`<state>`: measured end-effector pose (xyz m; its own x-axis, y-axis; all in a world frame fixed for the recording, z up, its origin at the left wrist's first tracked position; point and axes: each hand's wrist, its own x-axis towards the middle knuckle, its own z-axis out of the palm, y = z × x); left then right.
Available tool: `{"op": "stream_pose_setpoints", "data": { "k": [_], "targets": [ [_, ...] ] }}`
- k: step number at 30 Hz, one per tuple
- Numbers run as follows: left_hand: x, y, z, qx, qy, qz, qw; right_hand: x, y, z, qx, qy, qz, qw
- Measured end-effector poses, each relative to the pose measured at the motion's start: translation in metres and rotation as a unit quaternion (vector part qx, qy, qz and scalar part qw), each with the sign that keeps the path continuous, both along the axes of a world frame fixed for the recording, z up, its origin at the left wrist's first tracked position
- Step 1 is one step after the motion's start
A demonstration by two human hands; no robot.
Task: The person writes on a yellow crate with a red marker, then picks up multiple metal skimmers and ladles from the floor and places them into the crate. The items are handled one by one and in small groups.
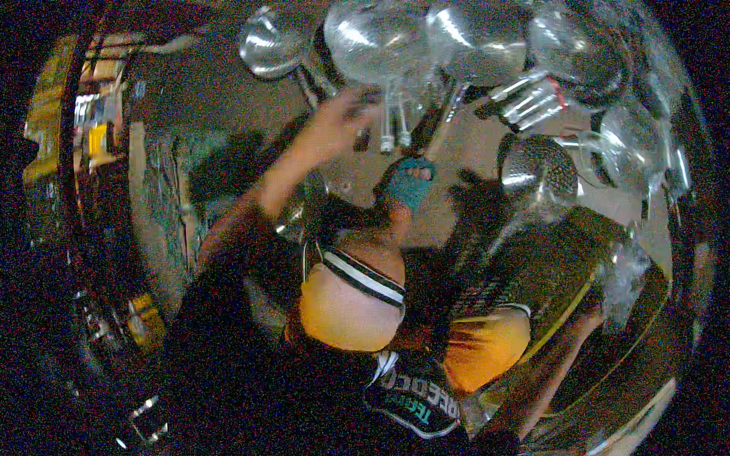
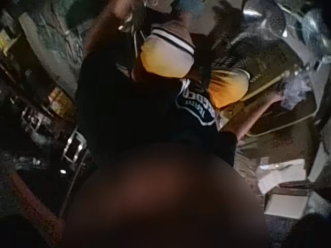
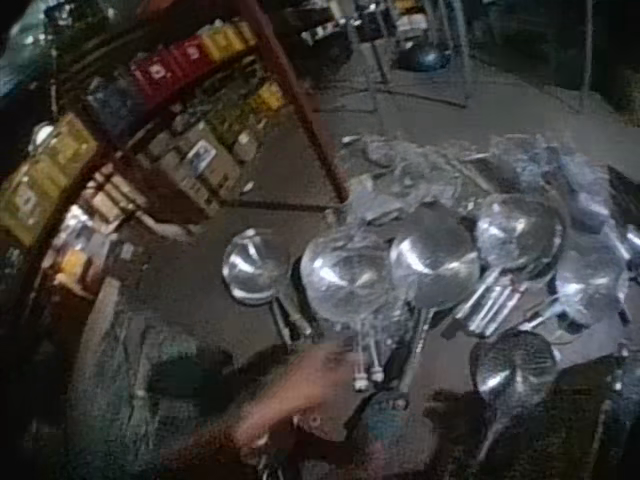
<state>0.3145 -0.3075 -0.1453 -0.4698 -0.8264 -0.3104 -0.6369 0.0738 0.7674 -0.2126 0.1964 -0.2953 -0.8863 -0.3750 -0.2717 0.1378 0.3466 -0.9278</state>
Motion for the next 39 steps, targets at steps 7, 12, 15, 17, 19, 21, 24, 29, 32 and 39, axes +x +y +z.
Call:
{"op": "stream_pose_setpoints", "data": {
  "k": [7,12,15,17,19,21,24,29,32,39],
  "targets": [
    [0.317,0.232,-0.087,0.133,-0.334,0.307,0.881,-0.016,-0.006,-0.005,0.0,-0.041,0.038,0.998],
    [0.314,0.348,-0.152,0.347,-0.225,0.398,0.819,-0.018,-0.01,-0.003,0.001,-0.057,0.054,0.997],
    [0.295,0.358,-0.191,0.294,-0.23,0.4,0.837,-0.017,-0.01,-0.002,-0.005,-0.061,0.058,0.996],
    [0.285,0.359,-0.202,0.258,-0.278,0.398,0.835,-0.017,-0.006,-0.003,-0.015,-0.058,0.052,0.997],
    [0.272,0.349,-0.196,0.224,-0.378,0.4,0.804,-0.018,0.0,-0.005,-0.024,-0.059,0.047,0.997],
    [0.255,0.319,-0.168,-0.051,-0.45,0.281,0.846,-0.018,0.004,-0.008,-0.043,-0.062,0.045,0.996],
    [0.2,0.21,-0.132,-0.194,-0.243,0.256,0.915,-0.008,0.0,-0.006,-0.08,-0.076,0.039,0.993],
    [0.035,0.026,-0.167,0.015,-0.092,0.241,0.966,0.027,-0.024,0.019,-0.094,-0.085,-0.003,0.992],
    [-0.015,-0.007,-0.21,0.15,-0.15,0.21,0.954,0.036,-0.03,0.03,-0.107,-0.072,0.047,0.991],
    [0.009,0.026,-0.215,-0.121,-0.08,0.288,0.947,0.019,-0.013,-0.004,-0.038,0.015,-0.049,0.998]
  ]
}}
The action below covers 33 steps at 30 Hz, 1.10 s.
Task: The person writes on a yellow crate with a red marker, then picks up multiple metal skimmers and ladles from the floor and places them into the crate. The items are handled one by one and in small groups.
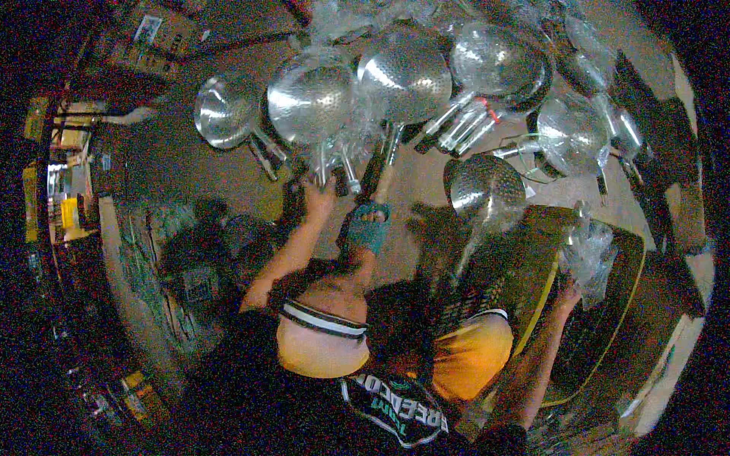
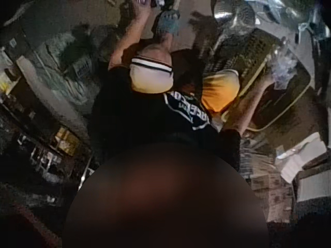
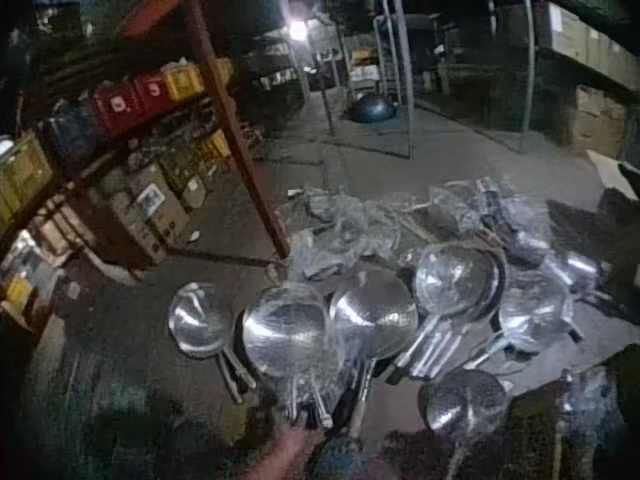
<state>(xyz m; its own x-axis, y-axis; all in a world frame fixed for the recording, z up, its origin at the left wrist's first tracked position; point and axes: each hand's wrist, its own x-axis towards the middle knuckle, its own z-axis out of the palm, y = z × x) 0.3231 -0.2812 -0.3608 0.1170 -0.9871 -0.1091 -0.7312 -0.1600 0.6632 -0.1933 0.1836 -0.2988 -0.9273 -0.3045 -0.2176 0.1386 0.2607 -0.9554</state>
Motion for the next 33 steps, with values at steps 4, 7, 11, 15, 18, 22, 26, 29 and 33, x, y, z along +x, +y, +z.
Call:
{"op": "stream_pose_setpoints", "data": {
  "k": [4,7,11,15,18,22,26,29,33],
  "targets": [
    [0.02,0.024,0.061,-0.028,0.076,-0.035,0.996,0.006,0.003,-0.011,0.142,0.091,0.015,0.985],
    [0.021,0.023,0.131,-0.067,0.179,-0.097,0.977,0.01,-0.011,-0.013,0.128,0.106,-0.036,0.985],
    [0.004,0.026,0.248,0.028,0.237,-0.147,0.96,0.009,-0.035,-0.009,0.118,0.176,-0.053,0.976],
    [-0.049,0.041,0.345,0.122,0.328,-0.229,0.908,0.019,-0.056,0.006,0.049,0.202,-0.077,0.975],
    [-0.097,0.057,0.393,0.299,0.355,-0.34,0.818,0.035,-0.058,0.038,0.023,0.049,-0.109,0.993],
    [-0.173,0.083,0.41,0.324,0.235,-0.507,0.763,0.038,-0.053,0.083,-0.136,-0.179,-0.207,0.952],
    [-0.243,0.106,0.412,0.331,0.094,-0.736,0.583,0.039,-0.029,0.101,-0.242,-0.277,-0.248,0.896],
    [-0.277,0.128,0.401,0.397,0.035,-0.766,0.505,0.035,-0.009,0.09,-0.356,-0.305,-0.263,0.843],
    [-0.312,0.143,0.375,0.392,-0.063,-0.782,0.48,0.035,0.009,0.061,-0.466,-0.307,-0.269,0.785]
  ]
}}
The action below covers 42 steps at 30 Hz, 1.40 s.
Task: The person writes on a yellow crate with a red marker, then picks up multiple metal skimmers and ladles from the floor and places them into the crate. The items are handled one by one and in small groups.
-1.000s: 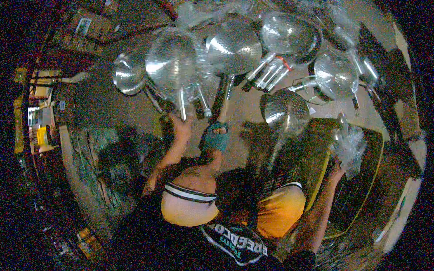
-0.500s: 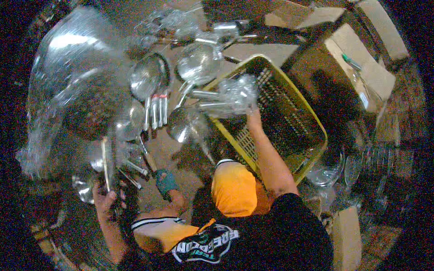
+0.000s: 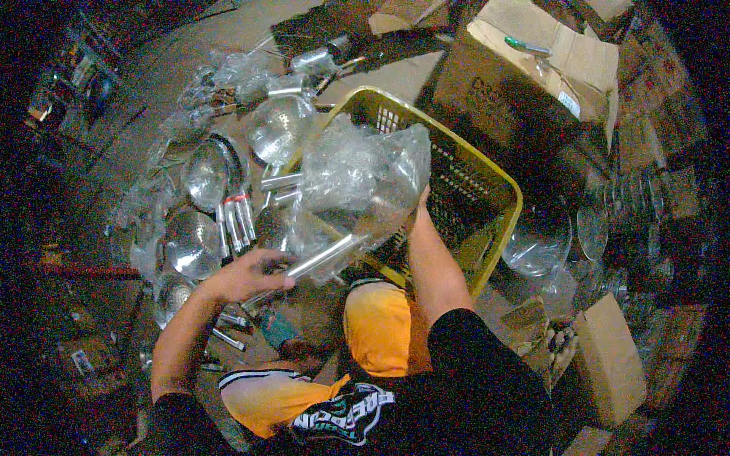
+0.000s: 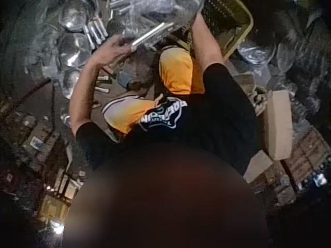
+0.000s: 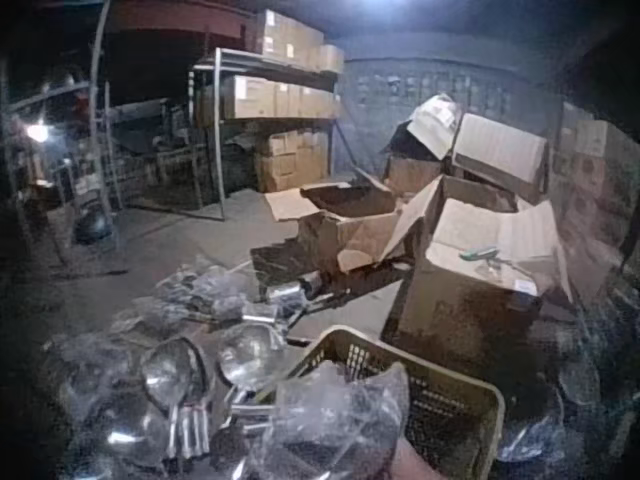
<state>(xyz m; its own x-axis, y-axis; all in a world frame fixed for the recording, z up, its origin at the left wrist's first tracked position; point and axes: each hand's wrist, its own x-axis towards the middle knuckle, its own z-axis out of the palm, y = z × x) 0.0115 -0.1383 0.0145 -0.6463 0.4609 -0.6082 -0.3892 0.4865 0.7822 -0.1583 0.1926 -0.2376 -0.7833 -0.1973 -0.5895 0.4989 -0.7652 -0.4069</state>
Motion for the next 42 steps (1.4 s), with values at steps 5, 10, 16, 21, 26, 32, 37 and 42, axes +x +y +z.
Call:
{"op": "stream_pose_setpoints", "data": {
  "k": [5,10,16,21,26,32,37,42],
  "targets": [
    [-0.056,0.018,-0.049,0.031,0.006,-0.025,0.999,0.006,0.004,-0.03,0.013,0.0,-0.033,0.999],
    [-0.1,0.041,-0.081,0.013,-0.007,-0.002,1.0,-0.004,-0.015,-0.046,0.054,0.046,-0.037,0.997],
    [-0.112,0.022,-0.084,0.011,-0.077,0.045,0.996,-0.005,-0.032,-0.049,0.086,0.014,-0.008,0.996],
    [-0.087,-0.006,-0.072,-0.108,0.17,0.093,0.975,-0.013,-0.047,-0.047,0.256,0.059,-0.022,0.964],
    [-0.056,0.008,-0.054,-0.383,0.446,0.05,0.807,-0.036,-0.054,-0.032,0.346,0.042,0.036,0.937],
    [-0.098,-0.006,-0.063,-0.436,0.628,-0.102,0.636,-0.029,-0.066,-0.038,0.489,0.018,-0.033,0.871],
    [-0.107,-0.011,-0.089,-0.376,0.382,-0.106,0.838,-0.015,-0.055,-0.075,0.515,0.06,-0.016,0.855],
    [-0.103,-0.007,-0.083,-0.34,0.374,-0.052,0.861,-0.037,-0.052,-0.085,0.495,0.052,0.004,0.867]
  ]
}}
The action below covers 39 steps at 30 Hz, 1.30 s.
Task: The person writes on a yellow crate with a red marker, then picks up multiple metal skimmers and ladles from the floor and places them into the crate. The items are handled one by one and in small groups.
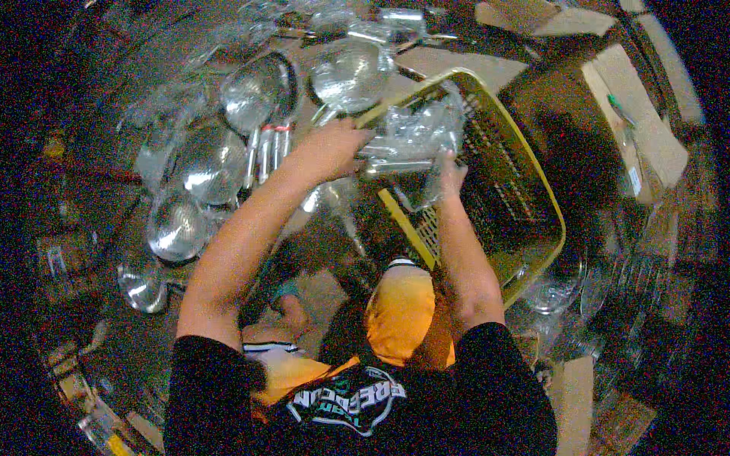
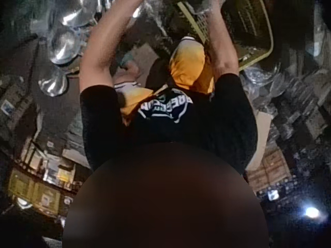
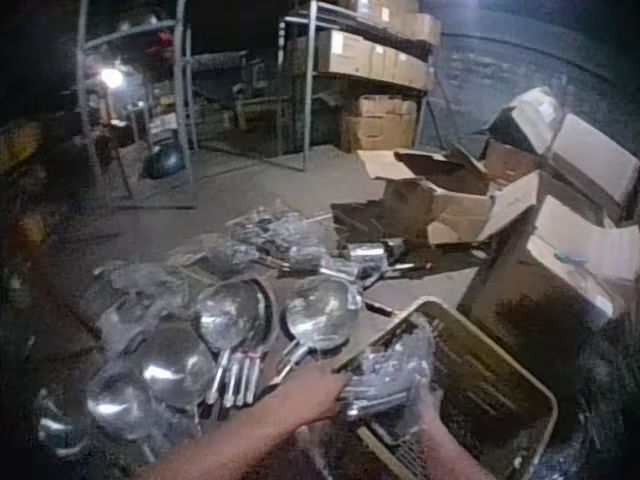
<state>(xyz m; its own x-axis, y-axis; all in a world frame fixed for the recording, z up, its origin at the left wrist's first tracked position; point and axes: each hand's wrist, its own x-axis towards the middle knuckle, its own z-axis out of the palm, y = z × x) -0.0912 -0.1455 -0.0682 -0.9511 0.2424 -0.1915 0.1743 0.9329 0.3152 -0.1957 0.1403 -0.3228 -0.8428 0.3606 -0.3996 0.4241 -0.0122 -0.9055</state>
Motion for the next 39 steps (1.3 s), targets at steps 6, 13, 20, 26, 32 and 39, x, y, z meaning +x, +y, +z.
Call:
{"op": "stream_pose_setpoints", "data": {
  "k": [6,13,20,26,32,39],
  "targets": [
    [0.081,-0.069,-0.031,0.094,0.234,0.096,0.963,0.02,-0.02,0.027,-0.05,0.058,0.152,0.985],
    [0.3,-0.201,-0.151,0.192,0.032,0.597,0.778,0.019,0.01,0.026,0.036,0.011,0.157,0.987],
    [0.374,-0.192,-0.304,0.423,-0.089,0.786,0.442,-0.002,0.046,-0.009,0.037,0.042,0.246,0.968],
    [0.34,-0.188,-0.304,0.354,0.03,0.842,0.405,-0.019,0.069,-0.021,0.068,0.055,0.291,0.953],
    [0.377,-0.153,-0.233,0.288,0.163,0.784,0.525,-0.007,0.054,-0.022,0.018,0.096,0.262,0.96],
    [0.373,-0.136,-0.131,0.362,0.216,0.699,0.578,0.007,0.025,-0.024,0.167,0.13,0.202,0.956]
  ]
}}
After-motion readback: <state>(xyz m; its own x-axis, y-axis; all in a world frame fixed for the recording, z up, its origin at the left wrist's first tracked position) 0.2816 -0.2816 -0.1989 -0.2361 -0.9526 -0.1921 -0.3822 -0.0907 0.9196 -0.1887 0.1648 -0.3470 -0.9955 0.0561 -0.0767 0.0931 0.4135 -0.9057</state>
